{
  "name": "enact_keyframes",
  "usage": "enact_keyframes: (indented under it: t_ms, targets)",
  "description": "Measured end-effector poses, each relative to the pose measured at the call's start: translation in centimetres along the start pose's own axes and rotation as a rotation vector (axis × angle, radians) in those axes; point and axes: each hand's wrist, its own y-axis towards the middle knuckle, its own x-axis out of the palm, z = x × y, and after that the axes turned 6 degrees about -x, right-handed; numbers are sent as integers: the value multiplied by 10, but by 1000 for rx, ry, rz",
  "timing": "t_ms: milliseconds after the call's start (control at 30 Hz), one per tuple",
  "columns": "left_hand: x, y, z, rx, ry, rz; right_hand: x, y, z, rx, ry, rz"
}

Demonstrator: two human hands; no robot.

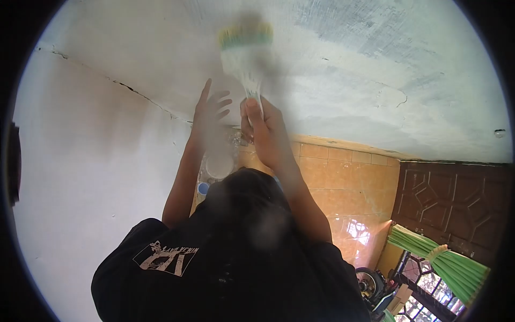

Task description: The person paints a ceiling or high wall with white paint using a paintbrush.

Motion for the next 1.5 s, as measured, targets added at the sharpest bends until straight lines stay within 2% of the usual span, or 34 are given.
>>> enact_keyframes:
  t_ms: [100, 233, 333, 433, 567, 867, 967, 1067, 1133, 1267, 1467, 1500]
  targets:
    - [4, 0, 4, 1, 10, -1, 4, 16, -5, -167, 5, 10]
    - [6, 2, 12, 2, -2, -2, -16, 35, 60, -40, 0, 77]
    - [1, 7, 15, 15, -15, -11, -29, 21, 122, 183, 38, 112]
    - [-4, 13, 15, 0, -34, -18, -28, 0, 159, 498, 150, 173]
    - [-6, 13, 17, -23, -54, -21, -35, 6, 194, 631, 313, 174]
    - [-18, 13, 21, -16, -4, -23, 14, 10, 20, 312, 243, 0]
    - [-17, 13, 19, -11, -12, -27, 22, 13, -14, 2, 74, -49]
    - [-16, 14, 16, -3, -23, -27, 16, 28, -24, -125, 40, -13]
    - [-15, 14, 13, -1, -23, -23, 3, 37, -11, -76, 42, 38]
    - [-16, 15, 11, -7, -43, -31, -33, 37, 76, -35, -55, 93]
    - [-6, 6, 16, -7, -2, -12, -58, -18, 164, 476, 233, 232]
    - [-6, 7, 14, -6, -8, -14, -61, -16, 166, 495, 260, 276]
